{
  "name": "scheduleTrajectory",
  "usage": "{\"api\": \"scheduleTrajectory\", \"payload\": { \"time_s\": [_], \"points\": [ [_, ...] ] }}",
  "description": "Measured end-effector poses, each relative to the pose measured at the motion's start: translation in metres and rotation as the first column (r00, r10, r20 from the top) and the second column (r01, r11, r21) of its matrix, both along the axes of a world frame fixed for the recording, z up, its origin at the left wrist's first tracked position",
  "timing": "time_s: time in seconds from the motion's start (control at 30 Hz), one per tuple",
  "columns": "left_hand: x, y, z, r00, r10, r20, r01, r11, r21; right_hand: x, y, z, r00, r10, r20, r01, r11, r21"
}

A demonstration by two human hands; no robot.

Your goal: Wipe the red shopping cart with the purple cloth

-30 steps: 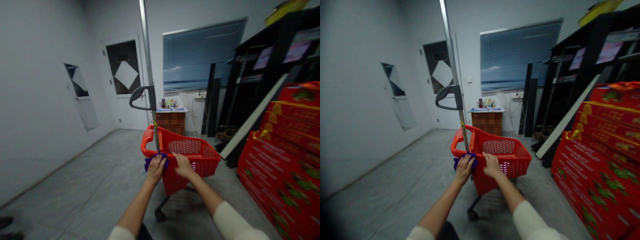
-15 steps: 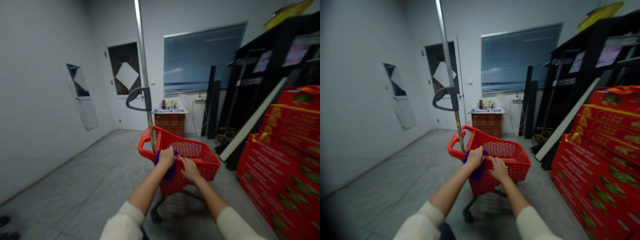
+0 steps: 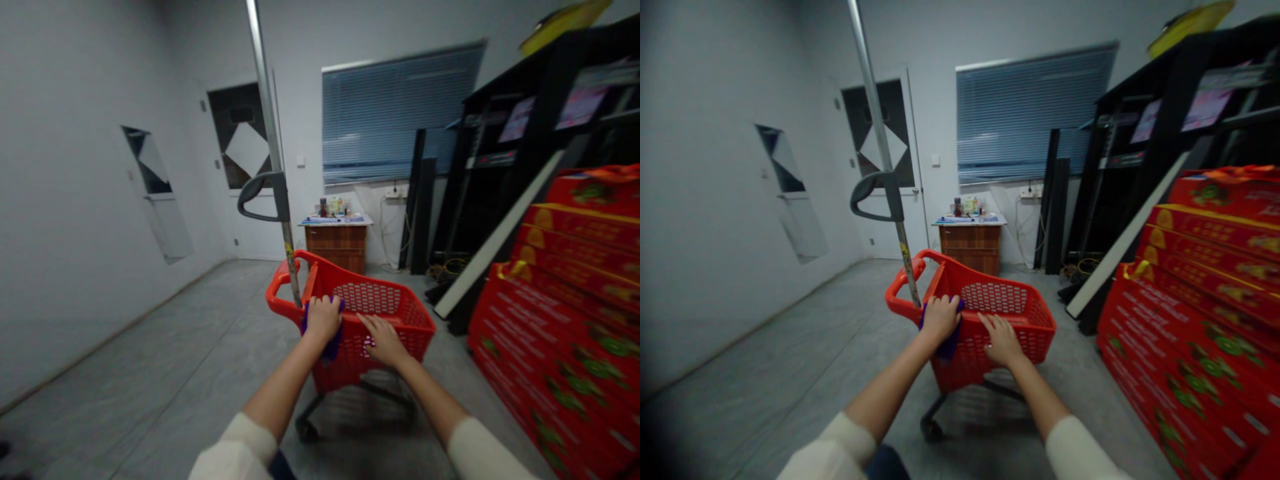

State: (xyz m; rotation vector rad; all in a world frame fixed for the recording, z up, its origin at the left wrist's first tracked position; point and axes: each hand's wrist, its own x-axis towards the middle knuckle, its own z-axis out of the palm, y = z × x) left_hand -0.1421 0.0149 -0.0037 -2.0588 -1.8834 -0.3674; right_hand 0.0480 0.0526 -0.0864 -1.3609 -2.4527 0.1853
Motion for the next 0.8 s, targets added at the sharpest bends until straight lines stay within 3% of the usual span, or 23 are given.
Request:
{"api": "scheduleTrajectory", "payload": {
  "time_s": [0.13, 0.3, 0.47, 0.57, 0.7, 0.8],
  "points": [
    [0.005, -0.002, -0.007, 0.996, 0.078, 0.039, -0.079, 0.996, 0.029, 0.001, 0.000, -0.011, 0.998, -0.068, -0.013, 0.068, 0.998, 0.015],
    [0.028, 0.006, -0.018, 0.999, -0.009, 0.045, 0.011, 0.999, -0.035, -0.003, -0.002, -0.014, 0.997, -0.078, -0.014, 0.078, 0.996, 0.036],
    [0.005, 0.003, -0.002, 0.995, 0.086, 0.044, -0.085, 0.996, -0.017, -0.001, -0.006, -0.013, 0.997, -0.079, 0.005, 0.079, 0.995, 0.057],
    [-0.001, 0.001, -0.004, 0.991, 0.110, 0.079, -0.112, 0.994, 0.020, -0.005, -0.009, -0.018, 0.993, -0.120, -0.002, 0.120, 0.988, 0.098],
    [0.017, 0.004, -0.021, 0.993, 0.044, 0.106, -0.047, 0.999, 0.020, -0.009, -0.010, -0.023, 0.989, -0.148, 0.007, 0.147, 0.984, 0.105],
    [0.025, 0.006, -0.022, 0.993, -0.058, 0.106, 0.062, 0.998, -0.034, -0.005, -0.010, -0.021, 0.990, -0.140, 0.024, 0.138, 0.987, 0.080]
  ]
}}
